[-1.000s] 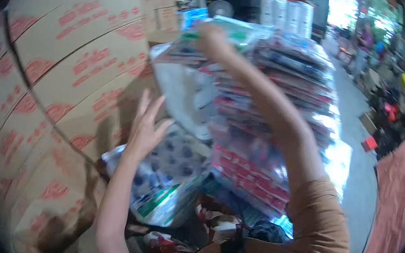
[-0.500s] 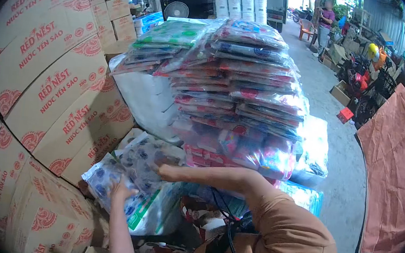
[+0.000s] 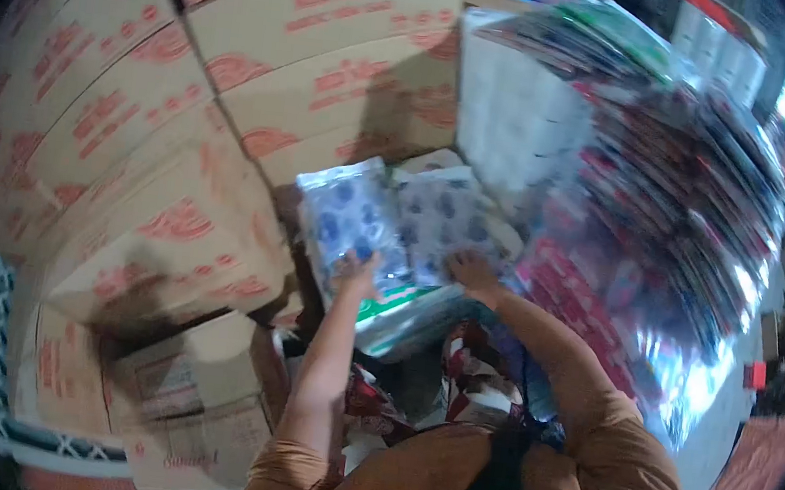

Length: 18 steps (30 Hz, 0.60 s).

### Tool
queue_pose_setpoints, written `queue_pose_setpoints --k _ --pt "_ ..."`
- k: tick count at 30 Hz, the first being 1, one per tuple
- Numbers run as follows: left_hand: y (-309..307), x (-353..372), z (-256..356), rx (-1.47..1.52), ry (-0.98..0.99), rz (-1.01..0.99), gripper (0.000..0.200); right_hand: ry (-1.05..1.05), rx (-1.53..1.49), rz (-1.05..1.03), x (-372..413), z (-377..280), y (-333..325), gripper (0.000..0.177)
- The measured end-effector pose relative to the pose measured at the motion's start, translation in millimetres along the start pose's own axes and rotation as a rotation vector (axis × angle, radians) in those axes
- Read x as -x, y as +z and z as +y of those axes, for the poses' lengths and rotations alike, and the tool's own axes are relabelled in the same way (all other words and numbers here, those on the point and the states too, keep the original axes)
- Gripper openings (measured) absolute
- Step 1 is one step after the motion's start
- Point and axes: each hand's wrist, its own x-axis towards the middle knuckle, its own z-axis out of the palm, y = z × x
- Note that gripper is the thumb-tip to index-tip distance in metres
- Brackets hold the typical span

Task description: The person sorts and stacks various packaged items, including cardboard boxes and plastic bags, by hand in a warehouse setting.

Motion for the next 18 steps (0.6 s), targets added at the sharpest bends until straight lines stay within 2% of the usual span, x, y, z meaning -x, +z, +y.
queue_pose_setpoints --k 2,4,5,7,8,10,11,12,13,14,15,16,17,18 --pt "33 -29 -2 0.081 -0.056 0.082 0.098 -0.079 -0.232 0.043 1 15 30 0.033" --pt "51 -35 -39 0.151 -0.158 0.184 0.096 0.039 -0.47 -0.327 -17 11 -22 0.023" --pt "20 -6 -23 0.11 -0.115 0.105 0.095 0.039 -0.47 -0.333 -21 8 -29 0.023" --pt "9 0 -5 0.063 -0.032 0.037 0.095 0.192 -0.47 -0.219 -17 20 -50 0.027" --pt "3 2 3 0.041 0.011 0.005 0.096 0.21 -0.476 -0.181 -23 19 -81 0.03" --pt "-7 6 2 -0.002 -0.006 -0.046 0.1 0.191 -0.472 -0.033 -29 30 -78 0.028" --pt "-5 -1 -4 -0.017 0.055 -0.078 0.102 0.481 -0.823 -0.196 -41 31 -82 0.026" --pt "-4 -10 -10 -0.031 0.115 -0.109 0.104 0.514 -0.785 -0.243 -46 38 -86 0.024" --pt "-10 -25 -12 -0.027 0.255 -0.155 0.105 0.544 -0.746 -0.292 -50 47 -89 0.021" --pt "-17 -30 -12 0.202 0.352 -0.08 0.104 0.298 -0.323 -0.291 -50 60 -87 0.018" --pt "-34 -27 -15 0.441 0.41 0.0 0.104 0.329 -0.309 -0.267 -51 68 -110 0.018" --pt "-66 -10 4 0.527 0.317 0.033 0.101 0.335 -0.338 -0.129 -61 59 -147 0.018" --pt "-92 2 16 0.523 0.304 0.056 0.101 0.327 -0.371 0.004 -70 50 -179 0.018" --pt "-115 7 31 0.912 0.221 -0.033 0.097 0.315 -0.371 0.018 -79 52 -198 0.018"
